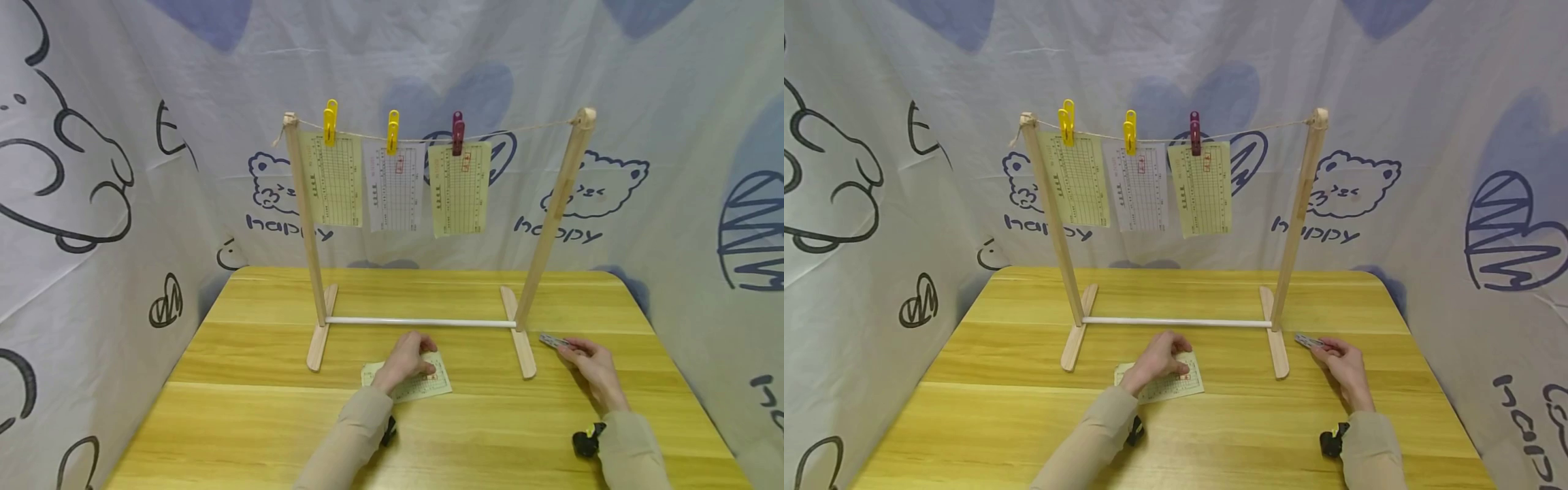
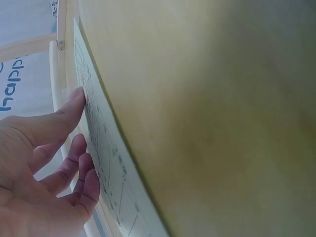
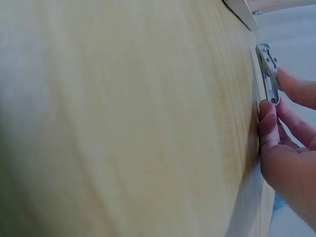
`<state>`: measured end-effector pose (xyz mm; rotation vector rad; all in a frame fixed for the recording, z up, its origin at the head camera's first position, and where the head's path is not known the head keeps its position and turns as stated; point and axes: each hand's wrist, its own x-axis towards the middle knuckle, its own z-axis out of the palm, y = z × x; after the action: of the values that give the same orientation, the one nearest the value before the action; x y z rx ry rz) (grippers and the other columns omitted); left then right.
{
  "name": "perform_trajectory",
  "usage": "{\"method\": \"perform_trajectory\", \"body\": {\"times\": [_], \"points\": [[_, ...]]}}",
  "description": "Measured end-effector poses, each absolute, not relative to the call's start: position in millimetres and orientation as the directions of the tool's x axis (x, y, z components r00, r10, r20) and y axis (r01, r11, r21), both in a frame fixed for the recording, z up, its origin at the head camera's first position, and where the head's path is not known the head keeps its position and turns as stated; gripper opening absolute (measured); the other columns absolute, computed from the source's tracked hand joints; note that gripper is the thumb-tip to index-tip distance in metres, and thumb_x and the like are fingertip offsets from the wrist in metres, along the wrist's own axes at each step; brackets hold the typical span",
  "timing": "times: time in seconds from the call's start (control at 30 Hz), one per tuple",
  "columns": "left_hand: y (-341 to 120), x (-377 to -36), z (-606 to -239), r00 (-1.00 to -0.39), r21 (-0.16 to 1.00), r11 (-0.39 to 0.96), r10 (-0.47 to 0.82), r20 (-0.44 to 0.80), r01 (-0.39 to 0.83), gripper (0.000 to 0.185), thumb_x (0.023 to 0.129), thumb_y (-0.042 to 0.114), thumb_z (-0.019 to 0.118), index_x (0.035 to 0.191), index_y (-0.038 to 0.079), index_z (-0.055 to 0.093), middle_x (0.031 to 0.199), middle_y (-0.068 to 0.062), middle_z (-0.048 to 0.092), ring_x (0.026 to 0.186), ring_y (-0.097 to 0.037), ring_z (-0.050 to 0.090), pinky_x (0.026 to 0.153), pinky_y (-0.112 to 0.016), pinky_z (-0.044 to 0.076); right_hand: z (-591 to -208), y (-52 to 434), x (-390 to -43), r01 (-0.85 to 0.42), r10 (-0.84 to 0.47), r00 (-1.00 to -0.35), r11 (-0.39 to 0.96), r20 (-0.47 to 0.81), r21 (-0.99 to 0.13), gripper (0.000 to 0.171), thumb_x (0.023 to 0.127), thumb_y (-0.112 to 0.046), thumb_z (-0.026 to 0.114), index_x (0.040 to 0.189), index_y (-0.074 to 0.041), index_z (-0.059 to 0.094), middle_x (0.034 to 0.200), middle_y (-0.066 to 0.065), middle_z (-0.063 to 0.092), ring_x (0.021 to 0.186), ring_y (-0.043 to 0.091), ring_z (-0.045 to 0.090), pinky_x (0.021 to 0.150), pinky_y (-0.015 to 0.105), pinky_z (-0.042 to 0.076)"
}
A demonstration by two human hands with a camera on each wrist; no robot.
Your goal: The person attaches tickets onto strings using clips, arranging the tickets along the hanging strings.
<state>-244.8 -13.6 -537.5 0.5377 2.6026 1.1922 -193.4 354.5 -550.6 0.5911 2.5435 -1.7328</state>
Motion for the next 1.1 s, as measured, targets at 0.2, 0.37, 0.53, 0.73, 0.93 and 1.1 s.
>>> {"method": "perform_trajectory", "body": {"times": [0.2, 0.37, 0.53, 0.73, 0.93, 1.1], "points": [[-14, -246, -537, -0.907, 0.760, 0.603, 0.419, -0.044, 0.242, 0.033, 0.072, 0.001, 0.087, 0.100, 0.005, 0.071, 0.096, -0.007, 0.066, 0.087, -0.016, 0.056, 0.081, -0.031, 0.052, -550, 355, -194, 0.290, 0.294, -0.935, 0.320, -0.197, -0.902, 0.053, 0.100, -0.018, 0.061, 0.141, 0.012, 0.046, 0.086, -0.020, 0.057, 0.077, -0.006, 0.053, 0.066, 0.014, 0.051], [-14, -246, -536, -0.907, 0.760, 0.604, 0.420, -0.046, 0.241, 0.033, 0.070, 0.000, 0.088, 0.098, 0.005, 0.071, 0.093, -0.007, 0.065, 0.083, -0.014, 0.053, 0.075, -0.027, 0.050, -552, 355, -194, 0.288, 0.291, -0.937, 0.323, -0.195, -0.901, 0.053, 0.101, -0.018, 0.061, 0.141, 0.012, 0.045, 0.087, -0.019, 0.057, 0.077, -0.005, 0.053, 0.066, 0.015, 0.051], [-14, -248, -537, -0.910, 0.726, 0.640, 0.412, -0.046, 0.253, 0.031, 0.069, 0.003, 0.089, 0.096, 0.004, 0.073, 0.094, -0.008, 0.070, 0.084, -0.016, 0.059, 0.079, -0.030, 0.055, -552, 355, -194, 0.298, 0.290, -0.934, 0.312, -0.208, -0.902, 0.057, 0.100, -0.022, 0.063, 0.142, 0.012, 0.045, 0.090, -0.016, 0.059, 0.078, -0.005, 0.053, 0.066, 0.015, 0.051], [-16, -250, -537, -0.905, 0.721, 0.636, 0.424, -0.031, 0.273, 0.019, 0.072, 0.007, 0.087, 0.088, 0.003, 0.076, 0.088, -0.008, 0.075, 0.075, -0.013, 0.061, 0.069, -0.025, 0.055, -546, 355, -194, 0.285, 0.281, -0.933, 0.189, -0.226, -0.940, 0.056, 0.099, -0.020, 0.064, 0.141, 0.013, 0.044, 0.091, -0.017, 0.059, 0.082, -0.004, 0.055, 0.069, 0.015, 0.053], [-20, -252, -536, -0.887, 0.737, 0.587, 0.461, 0.036, 0.335, 0.011, 0.080, 0.011, 0.084, 0.086, 0.003, 0.078, 0.082, -0.009, 0.075, 0.064, -0.007, 0.056, 0.058, -0.019, 0.050, -543, 352, -195, 0.257, 0.292, -0.935, 0.176, -0.199, -0.950, 0.055, 0.100, -0.024, 0.064, 0.138, 0.012, 0.047, 0.085, -0.018, 0.063, 0.078, -0.004, 0.061, 0.069, 0.015, 0.054], [-22, -249, -528, -0.882, 0.739, 0.567, 0.465, 0.077, 0.364, 0.011, 0.088, 0.013, 0.077, 0.092, 0.004, 0.079, 0.092, -0.011, 0.076, 0.071, -0.008, 0.057, 0.061, -0.017, 0.048, -541, 347, -193, 0.236, 0.374, -0.911, 0.128, -0.173, -0.963, 0.050, 0.101, -0.020, 0.061, 0.138, 0.010, 0.049, 0.075, -0.024, 0.066, 0.073, -0.005, 0.064, 0.067, 0.015, 0.055]]}}
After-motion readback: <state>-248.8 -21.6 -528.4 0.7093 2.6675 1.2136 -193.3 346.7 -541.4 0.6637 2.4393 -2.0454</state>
